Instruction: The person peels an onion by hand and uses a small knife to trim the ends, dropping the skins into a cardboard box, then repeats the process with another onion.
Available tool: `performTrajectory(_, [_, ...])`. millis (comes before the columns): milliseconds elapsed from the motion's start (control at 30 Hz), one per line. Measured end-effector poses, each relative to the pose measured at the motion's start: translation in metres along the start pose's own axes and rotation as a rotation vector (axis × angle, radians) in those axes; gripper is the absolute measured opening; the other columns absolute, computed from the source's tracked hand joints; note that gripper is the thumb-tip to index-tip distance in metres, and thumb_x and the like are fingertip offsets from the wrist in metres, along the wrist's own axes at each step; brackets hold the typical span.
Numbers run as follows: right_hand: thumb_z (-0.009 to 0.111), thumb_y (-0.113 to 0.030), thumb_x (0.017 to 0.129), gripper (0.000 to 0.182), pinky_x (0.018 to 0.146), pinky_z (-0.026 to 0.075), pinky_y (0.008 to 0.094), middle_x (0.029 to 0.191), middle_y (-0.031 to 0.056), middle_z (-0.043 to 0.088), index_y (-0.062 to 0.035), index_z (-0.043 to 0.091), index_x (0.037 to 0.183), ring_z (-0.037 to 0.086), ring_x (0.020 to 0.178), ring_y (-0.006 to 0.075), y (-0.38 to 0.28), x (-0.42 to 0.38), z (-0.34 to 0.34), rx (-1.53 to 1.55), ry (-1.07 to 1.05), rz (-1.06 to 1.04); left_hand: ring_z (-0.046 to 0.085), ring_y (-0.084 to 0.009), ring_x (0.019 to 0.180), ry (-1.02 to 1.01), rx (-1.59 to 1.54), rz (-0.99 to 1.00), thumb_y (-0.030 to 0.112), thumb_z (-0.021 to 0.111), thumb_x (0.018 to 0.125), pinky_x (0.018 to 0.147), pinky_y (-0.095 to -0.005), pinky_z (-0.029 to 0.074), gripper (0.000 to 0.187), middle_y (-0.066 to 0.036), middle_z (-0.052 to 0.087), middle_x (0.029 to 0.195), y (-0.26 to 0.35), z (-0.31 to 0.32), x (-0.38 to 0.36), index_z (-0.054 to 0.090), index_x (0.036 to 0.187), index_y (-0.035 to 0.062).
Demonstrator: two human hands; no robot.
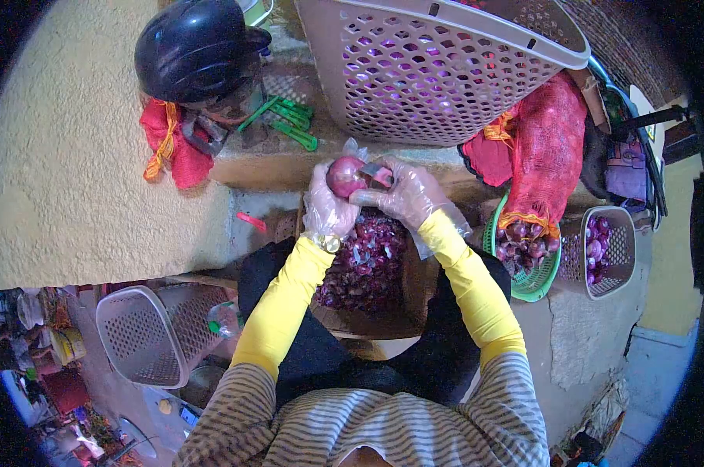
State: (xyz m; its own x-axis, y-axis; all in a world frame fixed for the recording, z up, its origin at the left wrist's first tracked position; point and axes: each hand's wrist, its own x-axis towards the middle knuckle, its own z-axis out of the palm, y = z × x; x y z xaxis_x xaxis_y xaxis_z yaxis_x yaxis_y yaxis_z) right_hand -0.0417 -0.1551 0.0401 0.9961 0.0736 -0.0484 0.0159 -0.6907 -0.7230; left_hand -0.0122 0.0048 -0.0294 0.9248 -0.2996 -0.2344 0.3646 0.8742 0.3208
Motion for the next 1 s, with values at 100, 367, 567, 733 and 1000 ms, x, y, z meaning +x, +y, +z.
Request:
performTrajectory(100, [0.079, -0.071, 0.062, 0.073, 0.075, 0.055, 0.0434, 0.088, 0.0141, 0.072, -0.0089, 0.069, 0.098, 0.07, 0.082, 0.0354, -0.002, 0.0, -0.002, -0.117, -0.014, 0.029, 0.057, -0.029, 0.121, -0.011, -0.059, -0.133, 0.038, 0.054, 0.1, 0.108, -0.0444, 0.044, 0.043, -0.015, 0.06, 0.131, 0.005, -0.001, -0.002, 0.057, 0.129, 0.0067])
performTrajectory(367, [0.074, -0.08, 0.059, 0.082, 0.077, 0.055, 0.0478, 0.087, 0.0186, 0.071, -0.0084, 0.067, 0.097, 0.07, 0.084, 0.0378, 0.0, 0.001, 0.002, -0.22, 0.02, 0.068, 0.062, -0.0287, 0.111, 0.08, -0.025, -0.029, 0.038, 0.053, 0.1, 0.102, -0.0431, 0.048, 0.044, -0.014, 0.062, 0.127, 0.0, 0.0, -0.001, 0.058, 0.13, 0.0062])
performTrajectory(567, [0.074, -0.081, 0.058, 0.085, 0.077, 0.055, 0.0482, 0.089, 0.0192, 0.071, -0.0061, 0.065, 0.098, 0.07, 0.086, 0.0383, -0.009, -0.003, -0.004, -0.254, -0.045, 0.08, 0.063, -0.0241, 0.097, 0.103, 0.085, -0.14, 0.036, 0.049, 0.102, 0.09, -0.0417, 0.054, 0.04, -0.011, 0.064, 0.114, 0.004, -0.008, -0.007, 0.057, 0.125, 0.0051])
performTrajectory(733, [0.081, -0.071, 0.061, 0.072, 0.07, 0.054, 0.0474, 0.08, 0.0215, 0.069, -0.007, 0.065, 0.089, 0.069, 0.079, 0.0414, -0.012, -0.01, -0.01, -0.235, 0.016, 0.001, 0.062, -0.031, 0.108, 0.12, 0.231, -0.128, 0.03, 0.048, 0.101, 0.099, -0.0482, 0.052, 0.035, -0.014, 0.061, 0.122, 0.024, 0.018, -0.027, 0.052, 0.128, 0.0067])
performTrajectory(1000, [0.077, -0.074, 0.062, 0.074, 0.079, 0.054, 0.0479, 0.09, 0.019, 0.071, -0.0078, 0.067, 0.094, 0.069, 0.087, 0.0384, -0.011, -0.017, -0.008, -0.18, -0.112, 0.014, 0.06, -0.0348, 0.114, 0.142, 0.125, -0.158, 0.026, 0.056, 0.098, 0.101, -0.0521, 0.05, 0.031, -0.02, 0.063, 0.119, 0.025, 0.011, -0.041, 0.056, 0.119, 0.0032])
